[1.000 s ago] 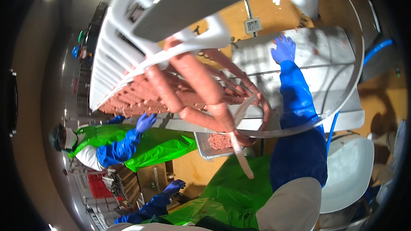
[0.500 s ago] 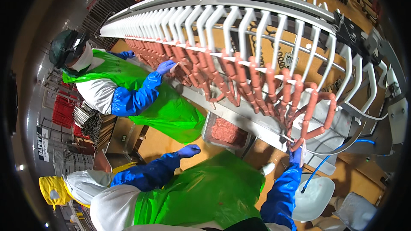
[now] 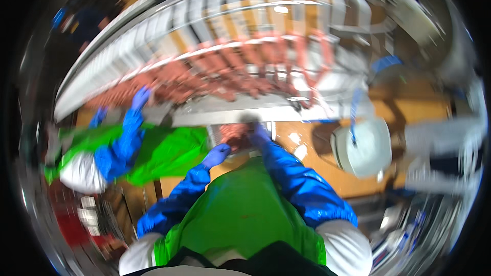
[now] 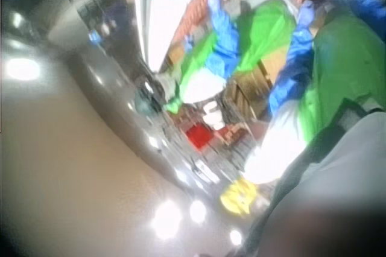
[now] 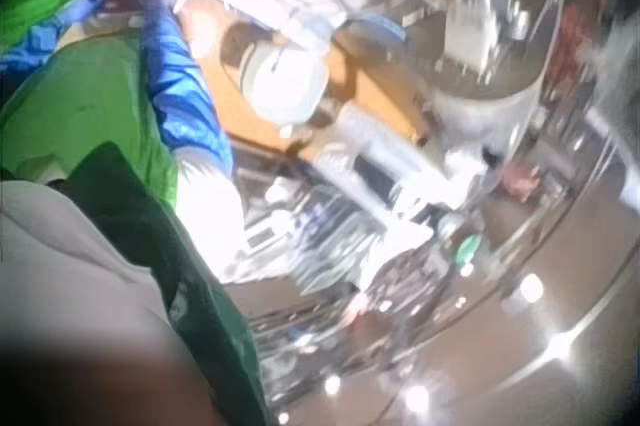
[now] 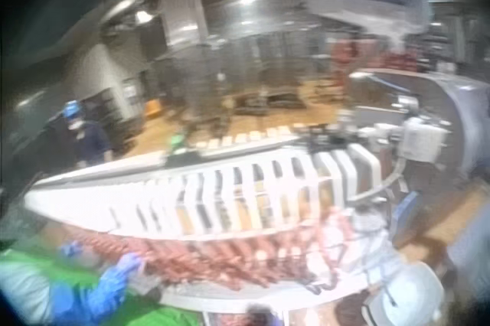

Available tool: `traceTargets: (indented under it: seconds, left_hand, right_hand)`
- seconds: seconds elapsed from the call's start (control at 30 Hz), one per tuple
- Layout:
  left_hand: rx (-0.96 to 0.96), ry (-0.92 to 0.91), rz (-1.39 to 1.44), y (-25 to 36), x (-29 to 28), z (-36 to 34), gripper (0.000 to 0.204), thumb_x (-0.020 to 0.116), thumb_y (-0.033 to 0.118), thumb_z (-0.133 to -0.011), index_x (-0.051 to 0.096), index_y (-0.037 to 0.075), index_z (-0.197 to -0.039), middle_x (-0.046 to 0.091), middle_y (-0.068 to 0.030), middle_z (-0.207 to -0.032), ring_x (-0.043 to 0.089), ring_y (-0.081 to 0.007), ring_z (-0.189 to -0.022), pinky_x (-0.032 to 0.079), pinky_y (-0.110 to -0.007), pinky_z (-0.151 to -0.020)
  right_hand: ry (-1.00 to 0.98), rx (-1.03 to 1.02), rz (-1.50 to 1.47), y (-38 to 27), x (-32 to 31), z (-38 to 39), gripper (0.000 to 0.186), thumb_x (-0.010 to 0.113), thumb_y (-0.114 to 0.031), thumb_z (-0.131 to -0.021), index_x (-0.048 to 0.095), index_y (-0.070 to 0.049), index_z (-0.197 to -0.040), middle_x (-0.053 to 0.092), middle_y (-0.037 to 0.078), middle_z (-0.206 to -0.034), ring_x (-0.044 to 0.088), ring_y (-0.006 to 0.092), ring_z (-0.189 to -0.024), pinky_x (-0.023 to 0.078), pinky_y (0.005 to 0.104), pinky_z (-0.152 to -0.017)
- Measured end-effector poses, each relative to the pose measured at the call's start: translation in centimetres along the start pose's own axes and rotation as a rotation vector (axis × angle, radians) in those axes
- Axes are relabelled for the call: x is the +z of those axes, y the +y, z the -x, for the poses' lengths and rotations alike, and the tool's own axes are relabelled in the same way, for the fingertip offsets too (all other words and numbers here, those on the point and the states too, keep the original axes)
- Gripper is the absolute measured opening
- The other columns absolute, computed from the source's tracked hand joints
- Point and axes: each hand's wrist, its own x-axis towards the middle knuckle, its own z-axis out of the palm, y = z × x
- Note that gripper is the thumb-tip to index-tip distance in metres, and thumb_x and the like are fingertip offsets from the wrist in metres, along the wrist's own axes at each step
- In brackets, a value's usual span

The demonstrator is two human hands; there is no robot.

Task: The person fills sausage casings with ground meat from a hopper, ties off sections, and places the linked sausages onto a rotating rack. The worker repeatedly reaches for meat, fills the casing, and ties off segments by hand.

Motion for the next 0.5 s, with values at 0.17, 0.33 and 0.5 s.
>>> traceTargets:
  seconds: [0.17, 0.33, 0.5]
  left_hand:
    - [0.253, -0.070, 0.275, 11.2, 2.0, -3.8, 0.019, 0.060, 0.018, -0.093, 0.061, 0.004, -0.105, 0.061, -0.0025, -0.093, 0.055, -0.0112, -0.085, 0.047, -0.029, -0.080]
    - [0.834, -0.080, 0.107, 35.3, 2.8, -8.3, 0.046, 0.064, 0.016, -0.088, 0.046, 0.003, -0.129, 0.050, -0.0126, -0.123, 0.050, -0.0198, -0.112, 0.043, -0.034, -0.096]
    - [0.858, 0.046, -0.021, 46.3, 4.5, -13.7, 0.058, 0.066, 0.026, -0.087, 0.041, 0.000, -0.132, 0.047, -0.0189, -0.130, 0.046, -0.0291, -0.123, 0.038, -0.040, -0.102]
  right_hand:
    - [0.019, -0.217, -0.236, 3.2, -10.2, 4.3, 0.052, 0.069, -0.024, -0.082, 0.052, -0.004, -0.127, 0.058, 0.019, -0.118, 0.057, 0.0288, -0.110, 0.046, 0.0376, -0.095]
    - [0.576, -0.130, -0.312, 10.2, -22.3, 10.0, 0.029, 0.066, -0.015, -0.084, 0.063, 0.000, -0.108, 0.066, 0.011, -0.095, 0.061, 0.0164, -0.079, 0.051, 0.0303, -0.074]
    - [1.005, 0.063, -0.479, 18.1, -30.3, 15.2, 0.016, 0.064, -0.013, -0.086, 0.065, -0.002, -0.098, 0.065, 0.007, -0.082, 0.060, 0.0133, -0.078, 0.049, 0.0278, -0.073]
